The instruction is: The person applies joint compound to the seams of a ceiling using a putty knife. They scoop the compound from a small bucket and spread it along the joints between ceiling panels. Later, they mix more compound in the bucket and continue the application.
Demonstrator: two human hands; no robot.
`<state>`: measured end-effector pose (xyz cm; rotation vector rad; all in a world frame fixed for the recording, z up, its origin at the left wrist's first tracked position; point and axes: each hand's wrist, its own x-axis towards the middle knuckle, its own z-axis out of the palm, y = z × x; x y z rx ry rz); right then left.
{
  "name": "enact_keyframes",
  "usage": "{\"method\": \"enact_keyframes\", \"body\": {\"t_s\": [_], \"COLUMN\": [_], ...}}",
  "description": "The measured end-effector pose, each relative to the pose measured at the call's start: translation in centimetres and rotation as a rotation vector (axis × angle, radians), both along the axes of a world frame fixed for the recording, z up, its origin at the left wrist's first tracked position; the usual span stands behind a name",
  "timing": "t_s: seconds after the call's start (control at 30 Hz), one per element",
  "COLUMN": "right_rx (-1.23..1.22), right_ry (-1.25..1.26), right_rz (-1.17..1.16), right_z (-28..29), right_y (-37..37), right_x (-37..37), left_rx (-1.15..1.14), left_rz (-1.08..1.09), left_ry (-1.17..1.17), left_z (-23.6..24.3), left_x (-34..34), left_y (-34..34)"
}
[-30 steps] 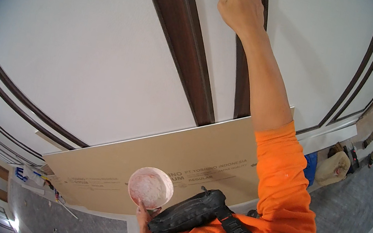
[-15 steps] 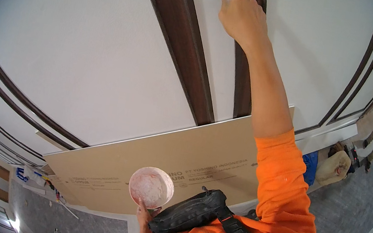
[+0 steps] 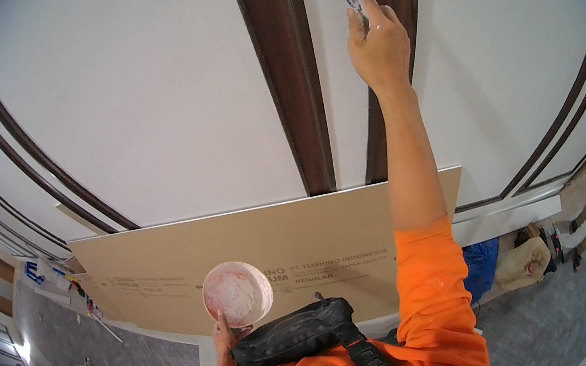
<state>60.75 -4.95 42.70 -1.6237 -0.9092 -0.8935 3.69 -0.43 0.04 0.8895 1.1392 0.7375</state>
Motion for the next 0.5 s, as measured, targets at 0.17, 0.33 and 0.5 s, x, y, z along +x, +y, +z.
{"method": "enact_keyframes", "body": {"t_s": [0.17,0.33,0.5], "right_rx": [0.120,0.146,0.179], "right_ry": [-0.071,-0.093,-0.116], "right_rz": [0.000,0.028,0.004], "right_z": [-0.3,-0.3,-0.4], "right_y": [2.6,3.9,4.4], "right_x": [2.0,2.4,3.1], "left_rx": [-0.008,0.006,0.007], "left_rz": [-0.015,0.055,0.051], "left_ry": [0.052,0.027,0.116], "left_z": [1.2,-0.2,-0.1], "left_x": [0.3,-1.1,-1.1], "left_y": [-0.5,-0.4,-0.3]}}
